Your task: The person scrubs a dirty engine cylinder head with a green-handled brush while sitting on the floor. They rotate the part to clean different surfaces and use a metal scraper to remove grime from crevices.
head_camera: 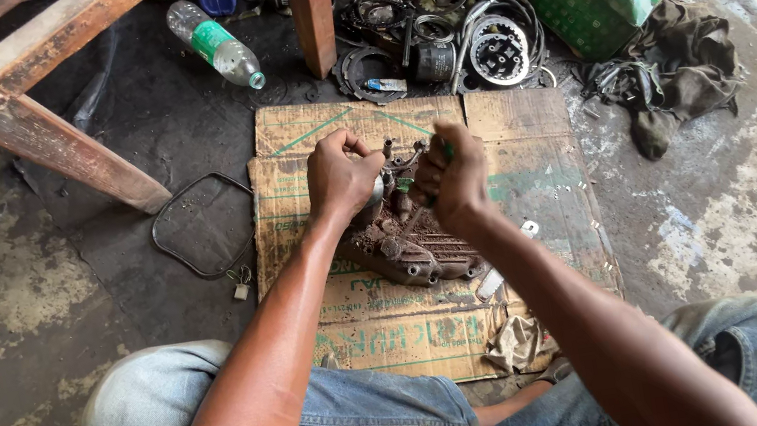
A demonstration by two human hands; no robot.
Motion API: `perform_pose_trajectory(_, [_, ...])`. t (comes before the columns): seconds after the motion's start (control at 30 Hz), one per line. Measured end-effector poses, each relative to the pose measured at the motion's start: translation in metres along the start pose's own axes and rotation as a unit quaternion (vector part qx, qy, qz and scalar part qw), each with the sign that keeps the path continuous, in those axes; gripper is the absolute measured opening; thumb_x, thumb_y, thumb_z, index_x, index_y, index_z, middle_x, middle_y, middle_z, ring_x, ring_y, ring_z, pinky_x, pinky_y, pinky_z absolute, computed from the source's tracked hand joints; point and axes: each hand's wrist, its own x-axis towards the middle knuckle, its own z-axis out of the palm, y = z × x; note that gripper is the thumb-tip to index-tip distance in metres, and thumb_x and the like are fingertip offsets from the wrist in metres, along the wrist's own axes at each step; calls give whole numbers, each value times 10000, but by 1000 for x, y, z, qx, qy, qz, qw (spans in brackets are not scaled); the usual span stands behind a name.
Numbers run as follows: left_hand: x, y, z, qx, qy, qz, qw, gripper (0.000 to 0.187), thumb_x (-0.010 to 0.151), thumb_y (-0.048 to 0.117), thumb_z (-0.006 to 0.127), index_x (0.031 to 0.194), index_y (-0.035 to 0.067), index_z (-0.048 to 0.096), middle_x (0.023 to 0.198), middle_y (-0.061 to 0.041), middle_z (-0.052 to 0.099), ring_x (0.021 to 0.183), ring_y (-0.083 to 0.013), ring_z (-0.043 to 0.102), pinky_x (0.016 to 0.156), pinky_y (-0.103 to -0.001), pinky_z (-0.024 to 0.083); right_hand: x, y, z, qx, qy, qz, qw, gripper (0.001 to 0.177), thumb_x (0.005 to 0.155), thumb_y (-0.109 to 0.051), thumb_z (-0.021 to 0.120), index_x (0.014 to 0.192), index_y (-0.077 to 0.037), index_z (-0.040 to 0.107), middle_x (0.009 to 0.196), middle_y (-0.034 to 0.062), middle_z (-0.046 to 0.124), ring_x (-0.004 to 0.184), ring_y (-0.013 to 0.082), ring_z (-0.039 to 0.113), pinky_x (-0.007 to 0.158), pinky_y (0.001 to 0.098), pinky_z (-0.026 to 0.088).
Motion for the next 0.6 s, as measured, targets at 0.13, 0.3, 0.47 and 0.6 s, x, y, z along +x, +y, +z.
perform_pose_trajectory(0.13, [-1, 0, 1, 9, -3, -26, 1000, 153, 698, 184, 750, 714, 88, 631, 670, -57, 646, 584, -161, 587, 541, -338, 460, 2, -12, 4, 31, 29, -33, 999, 424, 941, -271, 474, 547, -243, 320, 449, -52, 294, 367, 99, 264, 353, 295, 283])
perform_pose_trajectory(0.3, [0, 2, -1, 1, 0, -27, 1000, 151, 688, 190, 748, 722, 90, 639, 638, -74, 656, 564, -171, 602, 525, -342, 456, -34, 7, 19, -80, 72, 27, 994, 274, 883, -207, 471, 619, -209, 541, 494, -11, 472, 399, 146, 410, 375, 352, 370])
perform_pose_trajectory(0.47, [-1, -5, -1, -9, 10, 18, 1000, 147, 697, 183, 743, 706, 73, 645, 666, -64, 671, 587, -154, 619, 548, -333, 493, -31, 6, 7, 51, -39, -53, 996, 410, 916, -241, 507, 542, -224, 341, 446, -20, 320, 375, 127, 281, 382, 322, 258])
perform_pose_trajectory(0.6, [2, 0, 2, 2, 9, -14, 1000, 164, 684, 188, 750, 682, 75, 632, 627, -81, 657, 558, -158, 599, 534, -340, 470, -8, -8, -6, 14, -19, -60, 998, 383, 876, -231, 473, 523, -237, 325, 438, -35, 307, 375, 133, 258, 351, 354, 236])
